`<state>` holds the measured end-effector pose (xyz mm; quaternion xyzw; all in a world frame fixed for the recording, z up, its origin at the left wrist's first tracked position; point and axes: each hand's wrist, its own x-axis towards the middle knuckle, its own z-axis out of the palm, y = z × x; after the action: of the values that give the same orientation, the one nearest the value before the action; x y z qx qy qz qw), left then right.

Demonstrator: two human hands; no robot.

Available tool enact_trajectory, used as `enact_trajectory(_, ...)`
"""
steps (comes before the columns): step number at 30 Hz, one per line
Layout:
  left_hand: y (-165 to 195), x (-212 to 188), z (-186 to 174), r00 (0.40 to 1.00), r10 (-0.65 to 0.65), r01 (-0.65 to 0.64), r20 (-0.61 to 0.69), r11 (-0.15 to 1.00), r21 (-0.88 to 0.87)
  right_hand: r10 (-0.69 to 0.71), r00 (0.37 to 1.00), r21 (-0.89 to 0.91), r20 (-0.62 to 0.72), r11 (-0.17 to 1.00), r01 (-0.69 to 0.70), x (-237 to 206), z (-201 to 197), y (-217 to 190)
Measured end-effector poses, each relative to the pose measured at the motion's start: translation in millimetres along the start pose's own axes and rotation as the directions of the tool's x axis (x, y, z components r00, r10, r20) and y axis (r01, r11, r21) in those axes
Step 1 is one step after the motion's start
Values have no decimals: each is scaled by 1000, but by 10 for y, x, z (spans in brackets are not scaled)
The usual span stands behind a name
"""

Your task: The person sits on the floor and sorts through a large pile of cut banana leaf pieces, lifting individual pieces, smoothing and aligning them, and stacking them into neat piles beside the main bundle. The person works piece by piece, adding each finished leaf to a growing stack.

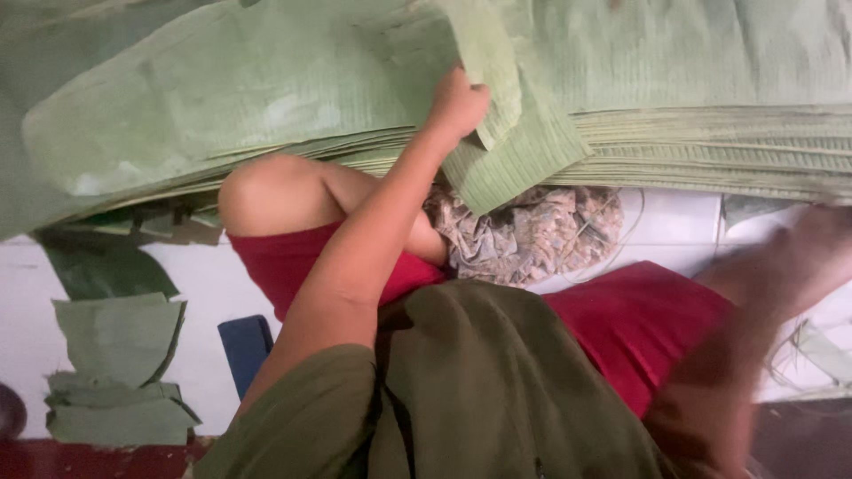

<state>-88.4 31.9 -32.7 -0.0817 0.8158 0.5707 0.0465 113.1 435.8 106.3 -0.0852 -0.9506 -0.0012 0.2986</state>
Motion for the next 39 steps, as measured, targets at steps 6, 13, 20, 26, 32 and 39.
enact_trajectory(6, -31, -65, -455, 991, -28, 30, -131, 999, 14, -332, 844, 319, 420, 925, 206, 107, 1238, -1789)
enact_trajectory(13, -246, -243, -804, 947, -149, 98, -285, 977, -188, -50, 582, 148, 812, 981, -122, 637, 863, -2398)
enact_trajectory(20, -323, -203, -764, 952, -162, 113, -259, 974, -195, -268, 554, 524, 788, 764, -377, 536, 1045, -2242)
enact_trajectory(26, 18, -422, -1154, 953, -77, 145, -294, 965, 219, -244, 591, 436, 769, 877, -205, 531, 846, -2075)
enact_trajectory(32, 372, -789, -959, 952, 227, -57, -205, 790, 611, -103, 500, 417, 860, 708, -570, 577, 627, -1436)
enact_trajectory(39, 251, -1082, -103, 694, -286, 690, 661, 528, -496, -111, 358, 374, 927, 237, -896, 259, 550, -1159)
